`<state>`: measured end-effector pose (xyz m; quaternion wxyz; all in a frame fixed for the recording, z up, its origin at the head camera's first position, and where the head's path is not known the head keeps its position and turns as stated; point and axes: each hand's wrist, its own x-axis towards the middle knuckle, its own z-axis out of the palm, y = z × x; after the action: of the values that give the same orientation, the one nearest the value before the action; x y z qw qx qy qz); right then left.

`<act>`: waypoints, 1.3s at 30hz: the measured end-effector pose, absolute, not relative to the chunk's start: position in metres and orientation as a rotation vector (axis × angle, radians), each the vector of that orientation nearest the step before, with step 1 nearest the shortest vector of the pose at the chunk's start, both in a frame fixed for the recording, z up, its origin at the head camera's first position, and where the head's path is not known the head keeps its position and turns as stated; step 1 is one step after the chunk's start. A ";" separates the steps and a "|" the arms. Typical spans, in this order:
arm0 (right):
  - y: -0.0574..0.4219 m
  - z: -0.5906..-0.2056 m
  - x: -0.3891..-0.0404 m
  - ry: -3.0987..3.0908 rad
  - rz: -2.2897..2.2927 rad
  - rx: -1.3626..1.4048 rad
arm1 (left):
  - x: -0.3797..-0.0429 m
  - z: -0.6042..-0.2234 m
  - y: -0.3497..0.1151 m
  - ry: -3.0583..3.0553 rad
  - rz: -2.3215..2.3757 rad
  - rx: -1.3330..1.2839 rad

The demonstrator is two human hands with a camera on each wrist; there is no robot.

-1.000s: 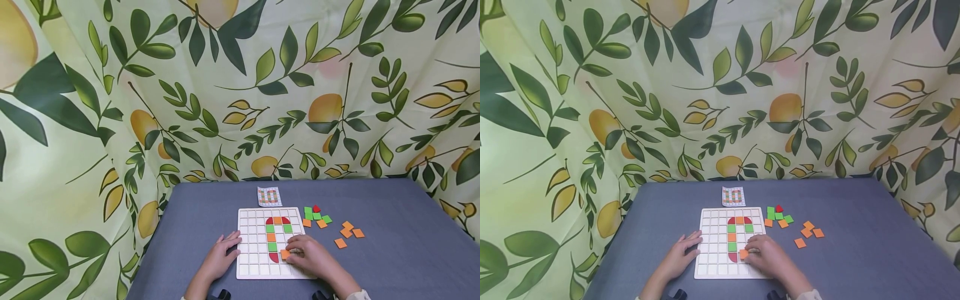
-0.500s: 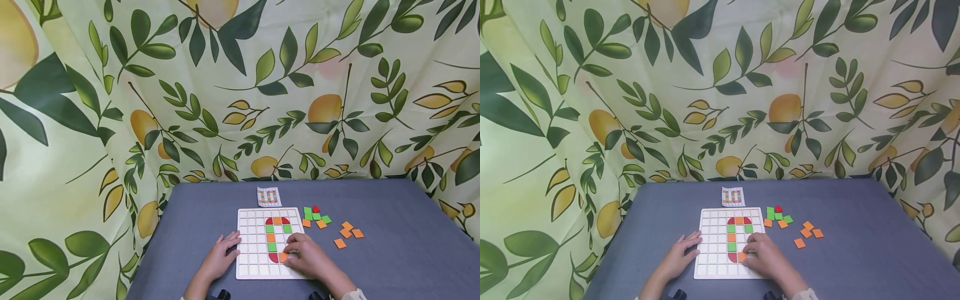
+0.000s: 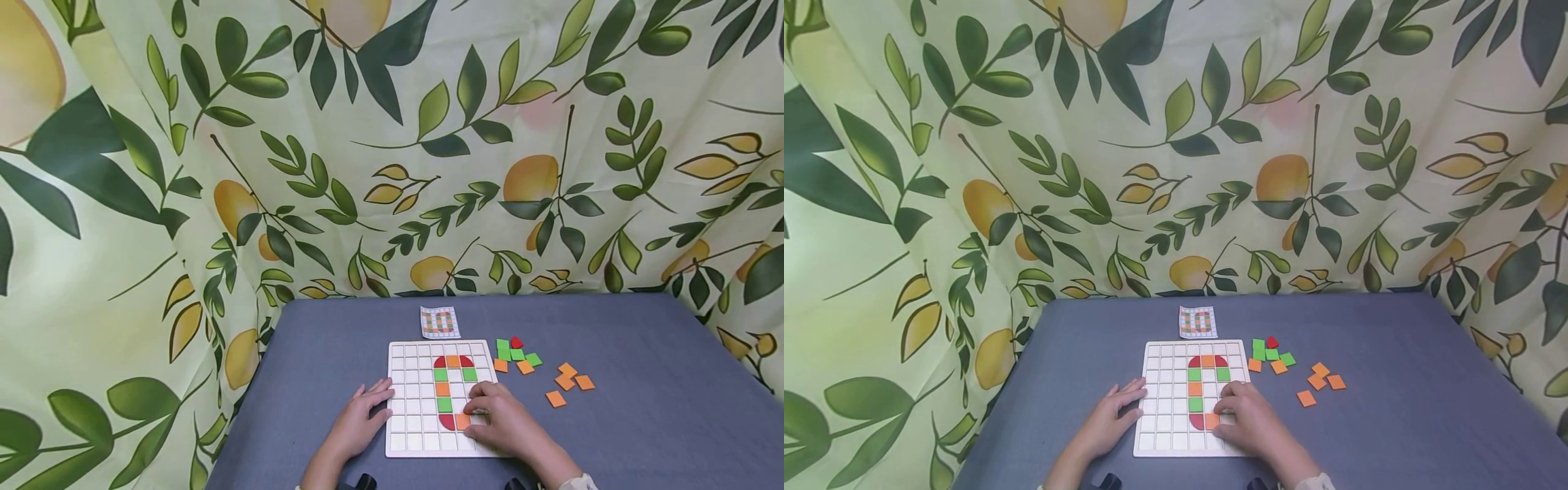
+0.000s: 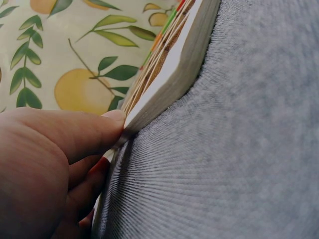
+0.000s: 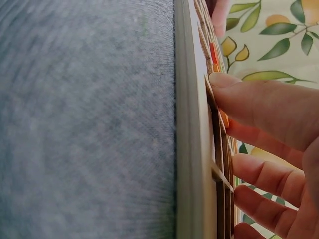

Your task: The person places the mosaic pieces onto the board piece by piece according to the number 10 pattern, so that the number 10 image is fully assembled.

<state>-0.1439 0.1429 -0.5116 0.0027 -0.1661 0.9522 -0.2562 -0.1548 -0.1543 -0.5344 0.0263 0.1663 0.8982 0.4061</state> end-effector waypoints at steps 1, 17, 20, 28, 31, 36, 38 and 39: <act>0.143 -0.512 -0.144 2.988 -0.805 -0.528 | -0.155 -0.534 -0.154 2.773 1.257 0.511; 0.173 -0.495 -0.170 2.873 -1.052 -0.431 | -0.154 -0.534 -0.154 2.772 1.261 0.518; 0.185 -0.492 -0.184 2.922 -1.052 -0.340 | -0.154 -0.534 -0.154 2.771 1.259 0.516; 0.221 -0.491 -0.223 2.959 -0.964 -0.199 | -0.155 -0.534 -0.154 2.770 1.253 0.506; 0.231 -0.492 -0.234 2.940 -0.925 -0.240 | -0.155 -0.534 -0.154 2.771 1.246 0.496; 0.234 -0.496 -0.243 2.886 -0.820 -0.316 | -0.156 -0.534 -0.154 2.770 1.242 0.491; 0.233 -0.497 -0.243 2.881 -0.787 -0.330 | -0.156 -0.534 -0.154 2.766 1.246 0.495; 0.233 -0.498 -0.243 2.883 -0.778 -0.340 | -0.156 -0.534 -0.155 2.764 1.248 0.498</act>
<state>-0.2434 0.2329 -0.4982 0.0681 -0.1128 0.9571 -0.2581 -0.1562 -0.1547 -0.5336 0.0343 0.1619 0.8989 0.4058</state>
